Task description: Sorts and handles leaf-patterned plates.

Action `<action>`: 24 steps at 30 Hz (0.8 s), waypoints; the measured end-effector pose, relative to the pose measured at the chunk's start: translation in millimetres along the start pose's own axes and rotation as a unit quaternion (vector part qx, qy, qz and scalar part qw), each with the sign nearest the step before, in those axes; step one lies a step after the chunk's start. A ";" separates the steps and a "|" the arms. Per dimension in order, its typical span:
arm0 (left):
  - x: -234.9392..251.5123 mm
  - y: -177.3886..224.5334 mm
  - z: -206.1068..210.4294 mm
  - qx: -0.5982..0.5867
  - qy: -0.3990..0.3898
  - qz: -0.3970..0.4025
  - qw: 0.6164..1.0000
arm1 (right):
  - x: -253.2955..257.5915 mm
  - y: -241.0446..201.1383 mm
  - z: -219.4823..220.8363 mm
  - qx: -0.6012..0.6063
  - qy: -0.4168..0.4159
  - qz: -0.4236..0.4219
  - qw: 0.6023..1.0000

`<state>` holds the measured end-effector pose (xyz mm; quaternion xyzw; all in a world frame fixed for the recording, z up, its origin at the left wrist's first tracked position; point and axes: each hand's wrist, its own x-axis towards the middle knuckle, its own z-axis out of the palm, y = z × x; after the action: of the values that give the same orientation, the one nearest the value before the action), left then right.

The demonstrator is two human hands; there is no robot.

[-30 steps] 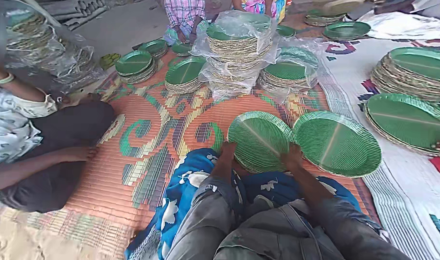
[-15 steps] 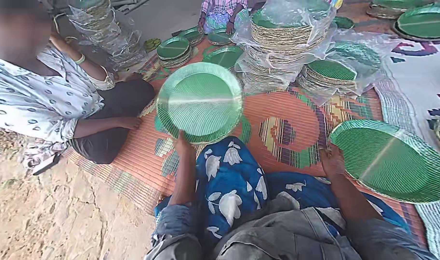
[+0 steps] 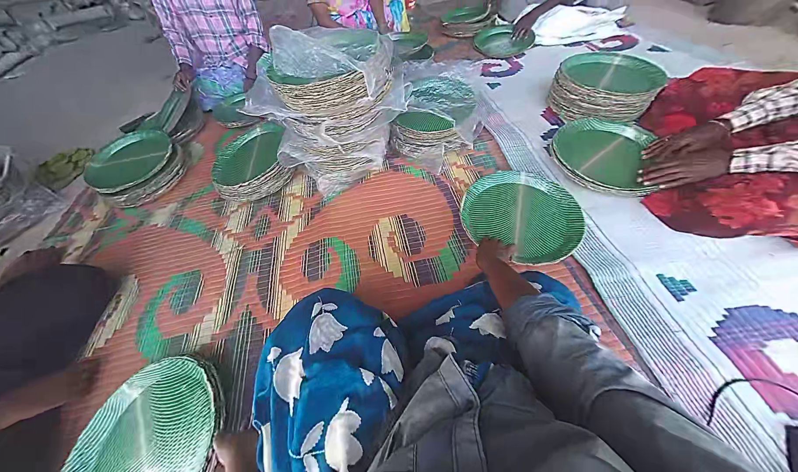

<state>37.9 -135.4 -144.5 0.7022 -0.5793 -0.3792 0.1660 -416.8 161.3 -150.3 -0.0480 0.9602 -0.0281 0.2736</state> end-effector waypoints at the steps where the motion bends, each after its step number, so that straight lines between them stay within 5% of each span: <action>1: -5.6 6.5 3.8 -0.012 0.002 0.010 1.000 | -0.1 0.0 0.4 -0.009 0.003 -0.007 1.000; 5: -14.3 35.6 7.5 -0.156 0.011 0.062 0.986 | -5.7 -2.5 -5.3 -0.002 0.001 -0.001 1.000; 8: -24.0 77.3 10.2 -0.372 0.010 0.086 0.924 | -7.9 -2.8 -6.9 0.003 0.012 0.004 1.000; 13: -51.6 168.3 36.4 -0.399 -0.107 0.282 0.866 | -6.6 3.9 -11.2 0.060 0.084 -0.015 0.995; 16: -87.6 217.6 72.1 -0.261 -0.225 0.440 0.830 | -3.5 2.9 -5.3 0.132 0.290 -0.166 0.933; 18: -114.2 239.2 103.1 -0.114 -0.226 0.555 0.793 | -8.8 -6.0 1.8 0.137 0.360 -0.312 0.868; 21: -143.9 251.4 159.9 0.088 -0.206 0.676 0.702 | -24.2 -20.3 21.2 0.103 0.282 -0.481 0.823; 24: -152.0 238.7 206.9 0.331 -0.316 0.608 0.649 | -36.1 -30.7 33.5 0.025 0.145 -0.497 0.855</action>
<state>-282.5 -15.3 -68.2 0.0388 -0.9807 -0.1753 -0.0775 -366.1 133.7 -157.4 -0.5079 0.8360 -0.1908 0.0823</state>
